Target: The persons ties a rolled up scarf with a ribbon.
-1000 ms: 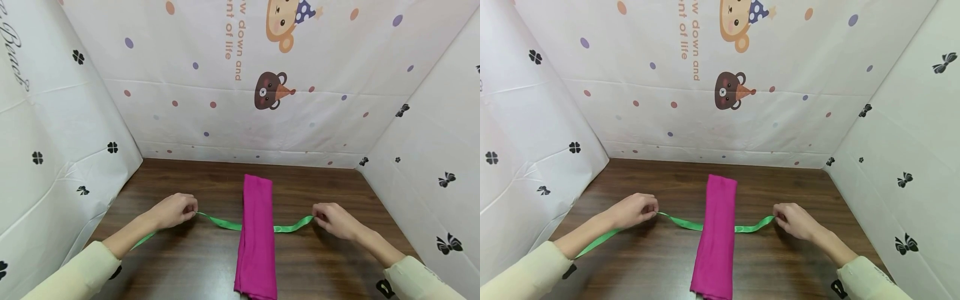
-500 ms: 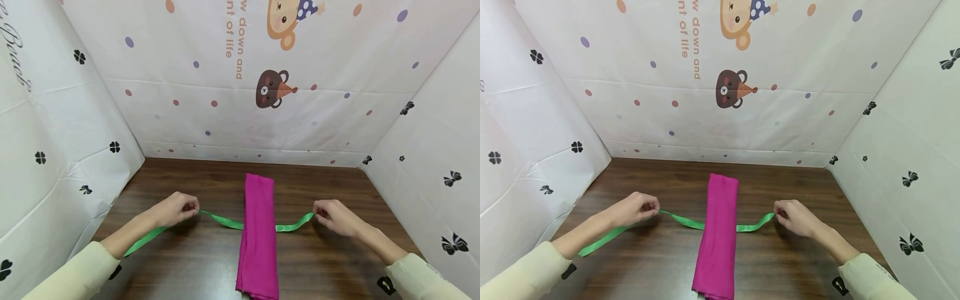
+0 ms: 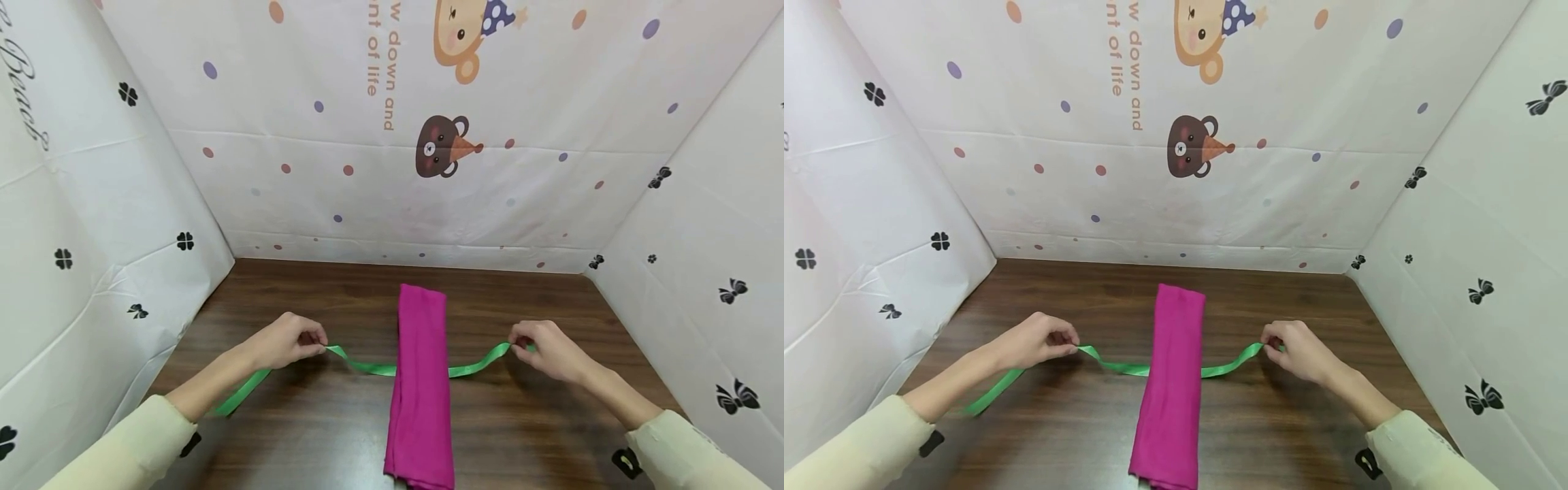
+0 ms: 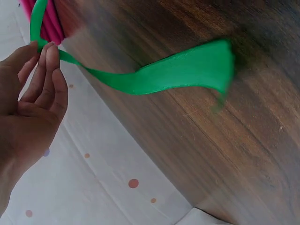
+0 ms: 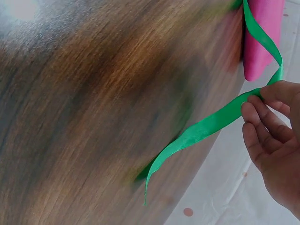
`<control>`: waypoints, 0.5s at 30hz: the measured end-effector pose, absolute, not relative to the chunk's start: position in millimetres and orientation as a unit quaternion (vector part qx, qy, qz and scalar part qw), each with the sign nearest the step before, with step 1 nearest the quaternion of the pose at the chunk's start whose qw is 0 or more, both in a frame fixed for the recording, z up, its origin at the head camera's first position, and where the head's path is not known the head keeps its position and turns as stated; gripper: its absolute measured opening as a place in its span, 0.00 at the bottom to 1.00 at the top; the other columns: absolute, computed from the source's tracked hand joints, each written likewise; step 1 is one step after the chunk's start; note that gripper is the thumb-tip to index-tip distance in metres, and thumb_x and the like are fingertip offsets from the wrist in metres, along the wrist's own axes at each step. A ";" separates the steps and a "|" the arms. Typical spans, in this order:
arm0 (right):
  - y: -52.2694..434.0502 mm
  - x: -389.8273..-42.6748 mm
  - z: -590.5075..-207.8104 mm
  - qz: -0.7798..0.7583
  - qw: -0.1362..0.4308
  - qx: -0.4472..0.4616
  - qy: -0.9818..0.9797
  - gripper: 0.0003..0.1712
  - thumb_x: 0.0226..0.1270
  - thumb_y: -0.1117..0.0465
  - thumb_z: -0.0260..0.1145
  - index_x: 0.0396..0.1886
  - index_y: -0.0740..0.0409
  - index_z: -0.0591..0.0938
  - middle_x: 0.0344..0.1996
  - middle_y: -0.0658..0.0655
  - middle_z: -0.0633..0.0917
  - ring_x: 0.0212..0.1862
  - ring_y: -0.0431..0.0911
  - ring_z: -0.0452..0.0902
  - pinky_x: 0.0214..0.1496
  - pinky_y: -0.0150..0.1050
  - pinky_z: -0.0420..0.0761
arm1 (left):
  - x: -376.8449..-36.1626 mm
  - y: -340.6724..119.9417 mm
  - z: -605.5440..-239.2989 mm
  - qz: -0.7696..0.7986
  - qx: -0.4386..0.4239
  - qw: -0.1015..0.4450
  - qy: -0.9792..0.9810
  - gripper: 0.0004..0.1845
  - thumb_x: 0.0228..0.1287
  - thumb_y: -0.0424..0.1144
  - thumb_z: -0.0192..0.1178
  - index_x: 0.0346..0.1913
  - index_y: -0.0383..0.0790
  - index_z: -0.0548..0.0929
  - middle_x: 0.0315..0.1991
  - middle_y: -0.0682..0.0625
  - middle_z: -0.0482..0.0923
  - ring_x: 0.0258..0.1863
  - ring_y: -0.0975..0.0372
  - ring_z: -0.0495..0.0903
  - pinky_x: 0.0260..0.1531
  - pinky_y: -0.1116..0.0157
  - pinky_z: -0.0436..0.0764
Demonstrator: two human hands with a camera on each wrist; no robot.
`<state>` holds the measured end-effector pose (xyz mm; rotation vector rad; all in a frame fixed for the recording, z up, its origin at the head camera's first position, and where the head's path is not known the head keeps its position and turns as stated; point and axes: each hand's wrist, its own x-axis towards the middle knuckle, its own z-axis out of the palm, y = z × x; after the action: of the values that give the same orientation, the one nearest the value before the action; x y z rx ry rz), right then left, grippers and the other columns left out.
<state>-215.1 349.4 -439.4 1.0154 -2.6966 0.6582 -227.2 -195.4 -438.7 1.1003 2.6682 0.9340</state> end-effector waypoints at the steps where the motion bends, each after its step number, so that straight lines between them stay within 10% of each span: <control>1: 348.6 -215.6 -439.0 0.222 0.094 0.340 -0.909 0.17 0.58 0.77 0.77 0.32 0.48 0.85 0.29 0.39 0.82 0.32 0.30 0.76 0.31 0.36 0.82 | -227.2 -194.9 -439.1 0.308 0.358 0.053 0.880 0.02 0.72 0.36 0.70 0.40 0.43 0.90 0.33 0.57 0.87 0.32 0.70 0.82 0.34 0.67 0.84; 15: 336.5 -216.5 -433.7 0.247 0.094 0.347 -0.900 0.04 0.67 0.65 0.77 0.38 0.52 0.90 0.34 0.38 0.85 0.33 0.31 0.78 0.33 0.34 0.81 | -220.7 -178.2 -445.2 0.349 0.324 -0.087 0.875 0.07 0.70 0.43 0.73 0.36 0.57 0.85 0.31 0.68 0.81 0.31 0.72 0.80 0.34 0.64 0.84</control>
<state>-216.5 336.5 -433.7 1.0300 -2.6699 0.7332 -220.7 -178.2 -445.2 1.0777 2.9119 1.1632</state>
